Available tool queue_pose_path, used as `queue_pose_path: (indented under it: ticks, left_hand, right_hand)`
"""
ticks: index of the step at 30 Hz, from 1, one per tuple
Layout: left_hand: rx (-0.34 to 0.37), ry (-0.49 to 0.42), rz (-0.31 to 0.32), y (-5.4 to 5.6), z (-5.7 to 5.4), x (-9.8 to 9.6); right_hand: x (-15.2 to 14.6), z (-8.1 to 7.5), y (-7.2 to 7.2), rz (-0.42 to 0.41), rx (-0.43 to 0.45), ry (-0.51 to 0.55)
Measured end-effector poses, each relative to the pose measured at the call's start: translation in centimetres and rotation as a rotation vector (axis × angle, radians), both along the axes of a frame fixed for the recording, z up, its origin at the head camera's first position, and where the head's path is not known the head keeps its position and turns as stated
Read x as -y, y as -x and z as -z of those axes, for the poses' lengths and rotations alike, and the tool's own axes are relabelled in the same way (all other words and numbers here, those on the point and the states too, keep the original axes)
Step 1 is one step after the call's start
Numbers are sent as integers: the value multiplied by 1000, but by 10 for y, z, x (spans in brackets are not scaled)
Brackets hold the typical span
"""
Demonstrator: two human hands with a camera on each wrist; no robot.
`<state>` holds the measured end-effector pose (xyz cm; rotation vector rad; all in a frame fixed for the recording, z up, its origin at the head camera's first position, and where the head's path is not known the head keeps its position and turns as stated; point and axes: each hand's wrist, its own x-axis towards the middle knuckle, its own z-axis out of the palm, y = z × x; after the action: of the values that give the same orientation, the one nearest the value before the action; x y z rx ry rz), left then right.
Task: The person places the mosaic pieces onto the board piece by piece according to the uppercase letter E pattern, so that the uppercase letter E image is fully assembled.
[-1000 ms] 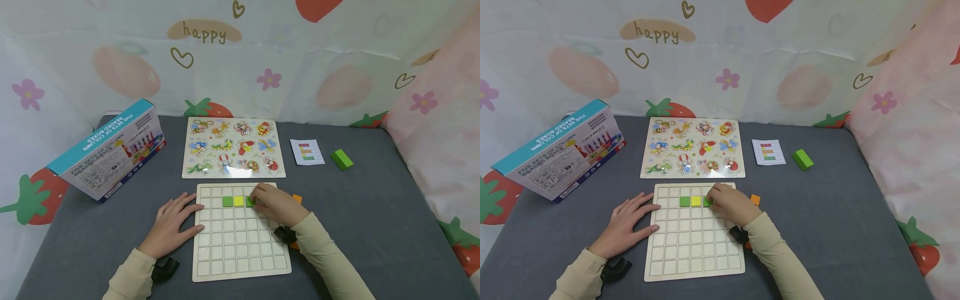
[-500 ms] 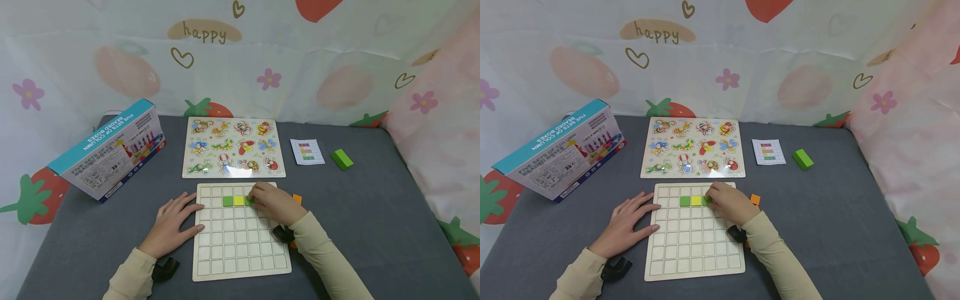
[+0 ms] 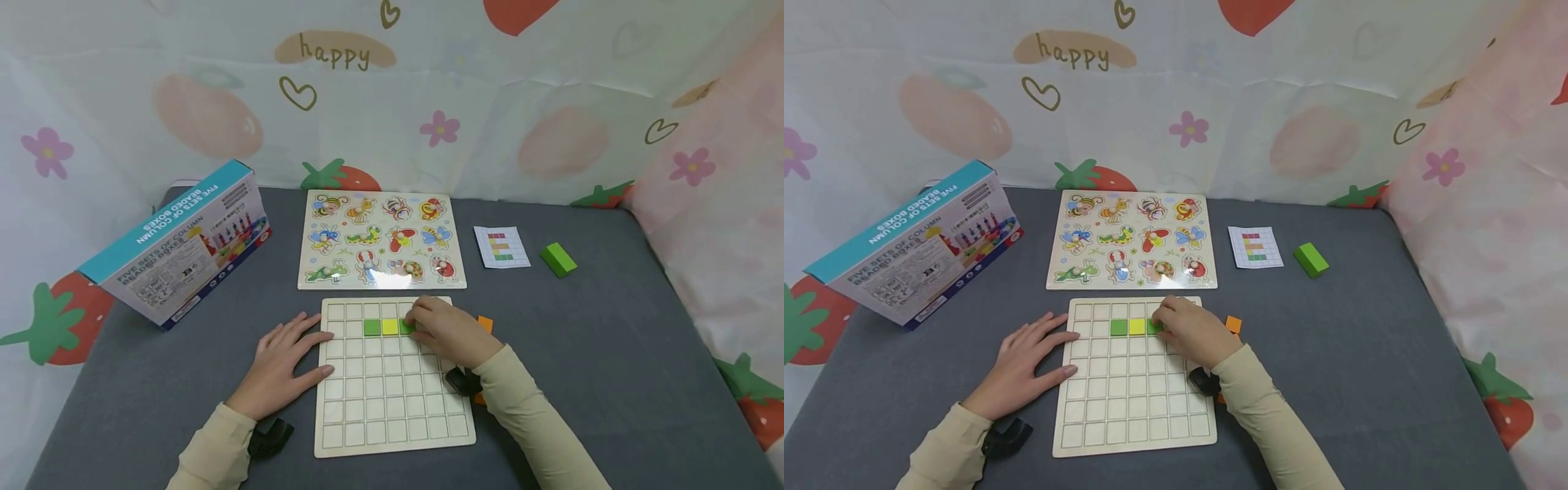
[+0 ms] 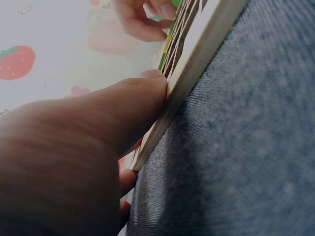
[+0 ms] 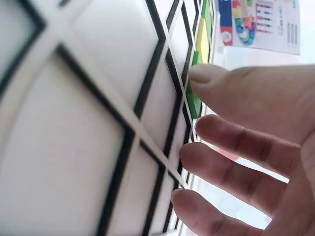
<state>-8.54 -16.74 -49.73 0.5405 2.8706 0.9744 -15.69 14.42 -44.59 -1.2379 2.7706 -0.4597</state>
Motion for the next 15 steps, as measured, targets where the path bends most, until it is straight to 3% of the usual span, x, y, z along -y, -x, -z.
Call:
queue_pose_path:
  ticks: [4,10,15]
  left_hand:
    - [-4,-2,2,0,-1,-1]
    - [-8,-5,6,0,-1,0]
    - [-10,-10,7,0,-1,1]
  right_hand:
    - [-14,-7,-1,34,15,12]
    - [-52,-18,-4,191,2,-4]
    - [-80,-17,-6,293,51,-29]
